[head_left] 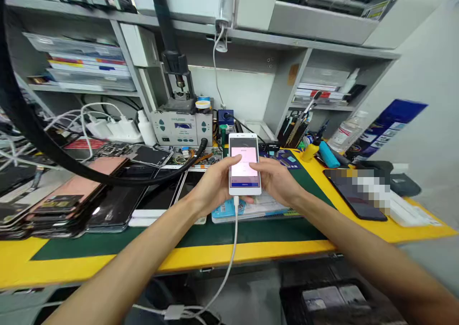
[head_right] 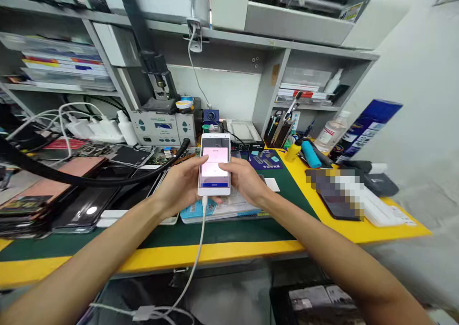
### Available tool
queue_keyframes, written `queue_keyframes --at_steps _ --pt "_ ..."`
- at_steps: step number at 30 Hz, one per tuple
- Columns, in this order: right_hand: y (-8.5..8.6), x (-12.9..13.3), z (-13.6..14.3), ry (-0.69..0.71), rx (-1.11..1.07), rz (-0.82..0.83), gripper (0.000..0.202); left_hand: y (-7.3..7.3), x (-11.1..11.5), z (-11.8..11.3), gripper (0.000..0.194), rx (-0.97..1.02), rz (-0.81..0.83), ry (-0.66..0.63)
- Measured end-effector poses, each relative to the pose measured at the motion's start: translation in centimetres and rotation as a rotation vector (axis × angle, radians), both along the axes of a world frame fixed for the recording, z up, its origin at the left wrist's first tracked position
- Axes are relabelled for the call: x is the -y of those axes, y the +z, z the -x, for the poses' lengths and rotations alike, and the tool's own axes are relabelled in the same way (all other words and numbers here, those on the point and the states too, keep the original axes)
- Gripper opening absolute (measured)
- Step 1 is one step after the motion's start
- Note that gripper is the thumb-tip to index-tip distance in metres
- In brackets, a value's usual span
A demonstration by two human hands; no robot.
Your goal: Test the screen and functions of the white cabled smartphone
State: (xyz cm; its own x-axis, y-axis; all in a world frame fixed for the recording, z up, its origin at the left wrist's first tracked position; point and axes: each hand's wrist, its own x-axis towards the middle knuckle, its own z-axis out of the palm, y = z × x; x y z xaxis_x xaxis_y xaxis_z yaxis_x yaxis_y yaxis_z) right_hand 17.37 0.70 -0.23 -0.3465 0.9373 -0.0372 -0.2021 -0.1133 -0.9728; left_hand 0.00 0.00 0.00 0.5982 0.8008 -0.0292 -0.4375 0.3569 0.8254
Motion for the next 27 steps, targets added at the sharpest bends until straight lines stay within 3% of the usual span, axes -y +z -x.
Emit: queue_keyframes --at_steps 27 --pt "0.57 0.57 0.50 -0.006 0.022 0.012 0.023 0.01 -0.31 0.21 0.045 0.026 0.015 -0.027"
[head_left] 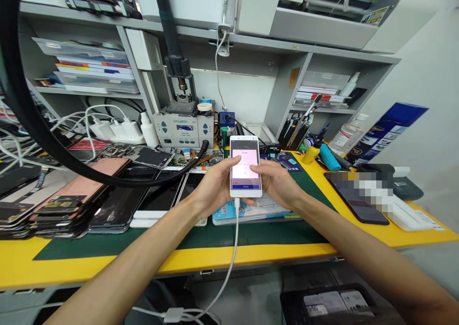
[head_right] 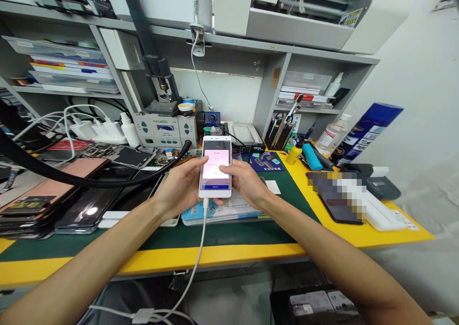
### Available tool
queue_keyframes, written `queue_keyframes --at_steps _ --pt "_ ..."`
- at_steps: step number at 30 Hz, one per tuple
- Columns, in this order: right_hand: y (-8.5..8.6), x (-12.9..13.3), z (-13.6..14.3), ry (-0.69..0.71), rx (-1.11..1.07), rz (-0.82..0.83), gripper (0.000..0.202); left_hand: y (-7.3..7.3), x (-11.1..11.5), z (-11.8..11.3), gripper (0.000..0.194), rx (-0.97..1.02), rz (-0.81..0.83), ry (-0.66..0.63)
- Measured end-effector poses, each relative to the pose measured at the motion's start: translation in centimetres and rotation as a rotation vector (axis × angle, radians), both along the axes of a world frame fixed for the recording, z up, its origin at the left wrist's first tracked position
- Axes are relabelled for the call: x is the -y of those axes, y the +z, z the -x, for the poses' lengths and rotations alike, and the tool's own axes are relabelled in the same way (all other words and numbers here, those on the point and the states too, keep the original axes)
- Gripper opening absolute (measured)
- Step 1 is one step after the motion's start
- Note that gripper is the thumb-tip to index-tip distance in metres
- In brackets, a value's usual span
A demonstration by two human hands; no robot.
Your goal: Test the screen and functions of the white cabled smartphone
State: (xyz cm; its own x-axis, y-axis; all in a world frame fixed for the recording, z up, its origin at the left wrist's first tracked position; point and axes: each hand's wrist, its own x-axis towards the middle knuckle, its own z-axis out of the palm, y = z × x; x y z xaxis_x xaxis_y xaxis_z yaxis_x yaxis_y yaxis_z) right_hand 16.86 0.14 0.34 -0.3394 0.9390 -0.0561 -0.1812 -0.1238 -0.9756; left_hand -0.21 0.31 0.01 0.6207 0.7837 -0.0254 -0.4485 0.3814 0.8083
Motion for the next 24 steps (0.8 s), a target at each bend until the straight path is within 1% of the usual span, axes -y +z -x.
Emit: queue_keyframes --at_steps 7,11,15,20,24 --pt "0.0 0.0 -0.1 0.000 0.020 -0.015 0.022 0.3 0.3 0.0 0.044 -0.021 -0.008 0.015" --pt "-0.1 -0.1 -0.2 0.014 0.024 -0.022 0.025 -0.1 0.1 0.0 0.043 -0.028 -0.030 0.012" --pt "-0.2 -0.1 -0.3 0.036 0.036 -0.046 0.023 -0.7 0.0 -0.3 0.039 -0.038 -0.073 0.028" --pt "-0.4 -0.2 -0.3 0.098 0.042 -0.074 0.018 -0.7 0.1 -0.3 0.037 -0.066 -0.078 0.047" --pt "-0.5 -0.3 -0.3 0.104 0.042 -0.077 0.014 -0.7 0.1 -0.3 0.037 -0.065 -0.077 0.051"
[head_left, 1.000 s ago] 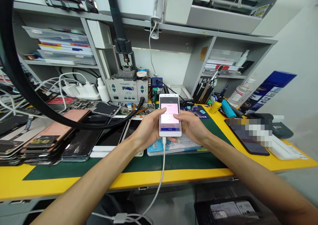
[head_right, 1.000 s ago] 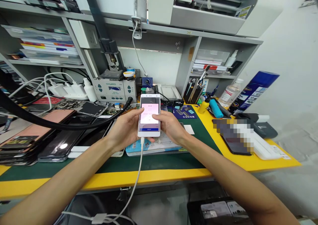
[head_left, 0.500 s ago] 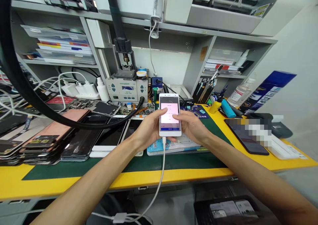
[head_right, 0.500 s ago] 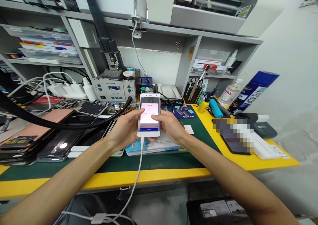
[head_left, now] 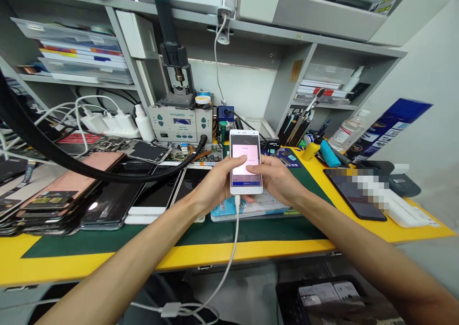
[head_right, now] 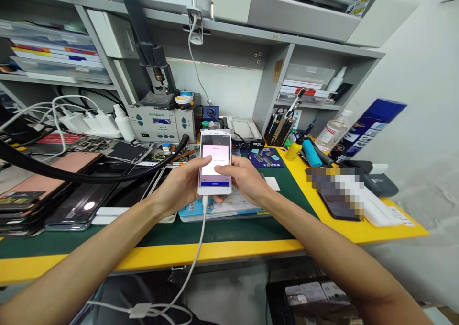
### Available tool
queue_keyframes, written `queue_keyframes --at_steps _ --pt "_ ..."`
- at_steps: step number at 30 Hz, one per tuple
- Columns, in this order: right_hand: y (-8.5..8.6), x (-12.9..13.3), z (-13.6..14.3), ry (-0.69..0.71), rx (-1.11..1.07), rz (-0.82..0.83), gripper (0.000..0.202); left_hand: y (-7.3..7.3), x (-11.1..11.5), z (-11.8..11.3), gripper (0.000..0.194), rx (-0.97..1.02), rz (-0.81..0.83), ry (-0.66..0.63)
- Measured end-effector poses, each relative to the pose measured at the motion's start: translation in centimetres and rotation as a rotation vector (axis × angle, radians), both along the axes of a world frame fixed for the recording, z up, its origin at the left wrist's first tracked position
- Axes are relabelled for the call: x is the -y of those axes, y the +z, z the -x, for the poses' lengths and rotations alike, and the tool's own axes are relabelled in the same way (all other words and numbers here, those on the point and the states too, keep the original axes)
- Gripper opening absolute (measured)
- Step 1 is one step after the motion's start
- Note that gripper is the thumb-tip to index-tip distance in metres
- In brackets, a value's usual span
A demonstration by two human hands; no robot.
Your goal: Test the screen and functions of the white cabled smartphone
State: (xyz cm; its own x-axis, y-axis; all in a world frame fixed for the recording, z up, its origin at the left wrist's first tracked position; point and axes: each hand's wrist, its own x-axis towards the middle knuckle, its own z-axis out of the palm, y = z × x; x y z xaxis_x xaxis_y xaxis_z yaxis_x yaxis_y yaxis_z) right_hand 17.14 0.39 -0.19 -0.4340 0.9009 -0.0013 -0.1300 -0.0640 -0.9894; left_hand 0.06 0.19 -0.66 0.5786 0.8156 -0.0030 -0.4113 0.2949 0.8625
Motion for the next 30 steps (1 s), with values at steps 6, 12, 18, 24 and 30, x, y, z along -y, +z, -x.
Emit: queue_keyframes --at_steps 6,12,18,24,30 --pt "0.17 0.14 0.12 -0.027 0.012 0.021 0.019 0.06 -0.12 -0.06 0.033 0.019 0.001 -0.010" --pt "0.20 0.15 0.03 -0.044 0.032 0.014 0.021 0.06 -0.10 0.13 0.034 0.024 0.004 -0.024" --pt "0.31 0.17 0.11 -0.051 0.018 0.033 0.026 0.19 -0.08 0.13 0.035 0.032 0.018 -0.026" --pt "0.40 0.31 0.24 -0.070 0.024 0.047 0.027 0.20 -0.11 0.11 0.037 0.026 0.015 -0.027" --pt "0.10 0.16 0.09 -0.068 0.025 0.028 0.028 0.07 -0.15 0.13 0.037 0.043 0.018 -0.040"
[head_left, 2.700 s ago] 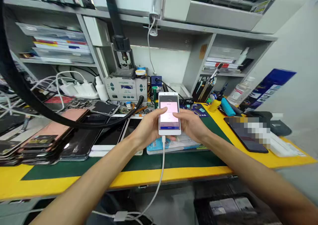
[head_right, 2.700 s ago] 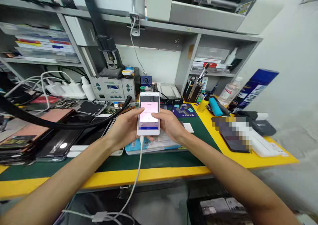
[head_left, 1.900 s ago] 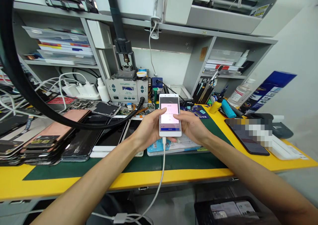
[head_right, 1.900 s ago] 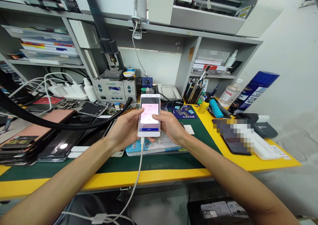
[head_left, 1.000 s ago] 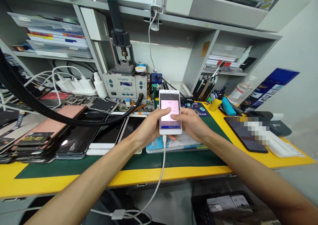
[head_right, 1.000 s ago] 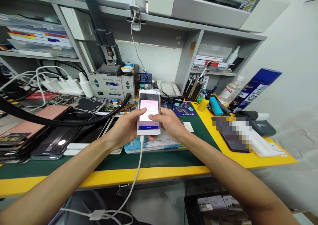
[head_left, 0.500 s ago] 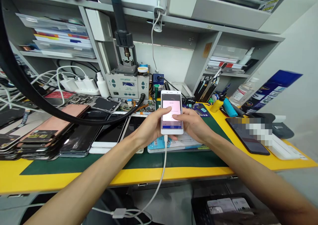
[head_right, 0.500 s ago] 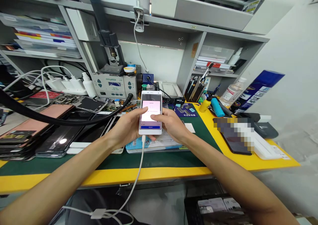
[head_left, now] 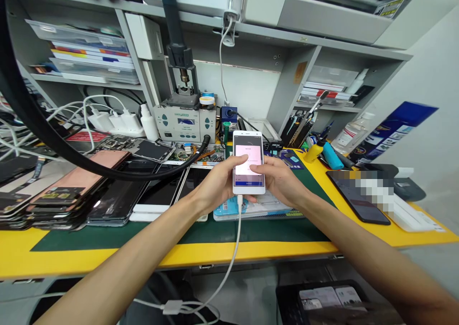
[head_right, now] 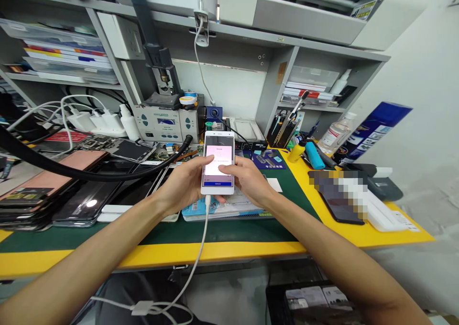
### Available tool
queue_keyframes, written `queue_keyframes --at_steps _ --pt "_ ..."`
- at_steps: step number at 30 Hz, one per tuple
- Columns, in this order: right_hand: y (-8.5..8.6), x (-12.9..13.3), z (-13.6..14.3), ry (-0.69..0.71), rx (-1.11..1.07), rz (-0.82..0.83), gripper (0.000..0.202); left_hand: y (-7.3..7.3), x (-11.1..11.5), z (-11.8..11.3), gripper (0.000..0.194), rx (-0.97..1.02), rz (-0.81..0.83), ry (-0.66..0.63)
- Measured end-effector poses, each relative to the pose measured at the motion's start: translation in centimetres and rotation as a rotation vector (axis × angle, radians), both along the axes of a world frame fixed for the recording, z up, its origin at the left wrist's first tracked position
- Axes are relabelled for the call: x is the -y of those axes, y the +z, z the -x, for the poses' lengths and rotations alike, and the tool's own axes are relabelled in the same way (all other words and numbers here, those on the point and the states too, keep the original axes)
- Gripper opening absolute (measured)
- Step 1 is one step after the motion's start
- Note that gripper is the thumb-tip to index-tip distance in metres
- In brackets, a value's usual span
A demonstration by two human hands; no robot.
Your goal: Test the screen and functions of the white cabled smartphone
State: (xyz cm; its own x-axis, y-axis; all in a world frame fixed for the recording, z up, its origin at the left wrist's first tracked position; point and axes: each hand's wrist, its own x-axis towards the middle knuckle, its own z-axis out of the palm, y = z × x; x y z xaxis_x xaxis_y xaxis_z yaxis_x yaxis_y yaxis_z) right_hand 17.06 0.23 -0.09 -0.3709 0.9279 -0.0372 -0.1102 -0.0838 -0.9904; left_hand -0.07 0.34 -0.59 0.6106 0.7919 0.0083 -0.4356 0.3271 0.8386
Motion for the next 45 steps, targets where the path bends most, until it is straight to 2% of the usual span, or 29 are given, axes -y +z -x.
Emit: queue_keyframes --at_steps 9,16,25,45 --pt "-0.04 -0.08 -0.05 0.016 -0.006 -0.019 0.033 0.14 0.15 -0.15 0.036 -0.024 -0.027 0.024" --pt "-0.01 -0.03 -0.07 0.018 0.011 -0.029 0.034 -0.28 0.15 -0.30 0.036 -0.039 -0.061 0.044" --pt "-0.27 -0.12 -0.05 0.006 -0.021 -0.028 0.034 0.13 0.14 -0.14 0.038 -0.037 -0.033 0.031" --pt "-0.22 -0.15 -0.16 0.007 -0.020 -0.023 0.030 0.09 0.02 0.01 0.040 -0.022 -0.011 0.015"
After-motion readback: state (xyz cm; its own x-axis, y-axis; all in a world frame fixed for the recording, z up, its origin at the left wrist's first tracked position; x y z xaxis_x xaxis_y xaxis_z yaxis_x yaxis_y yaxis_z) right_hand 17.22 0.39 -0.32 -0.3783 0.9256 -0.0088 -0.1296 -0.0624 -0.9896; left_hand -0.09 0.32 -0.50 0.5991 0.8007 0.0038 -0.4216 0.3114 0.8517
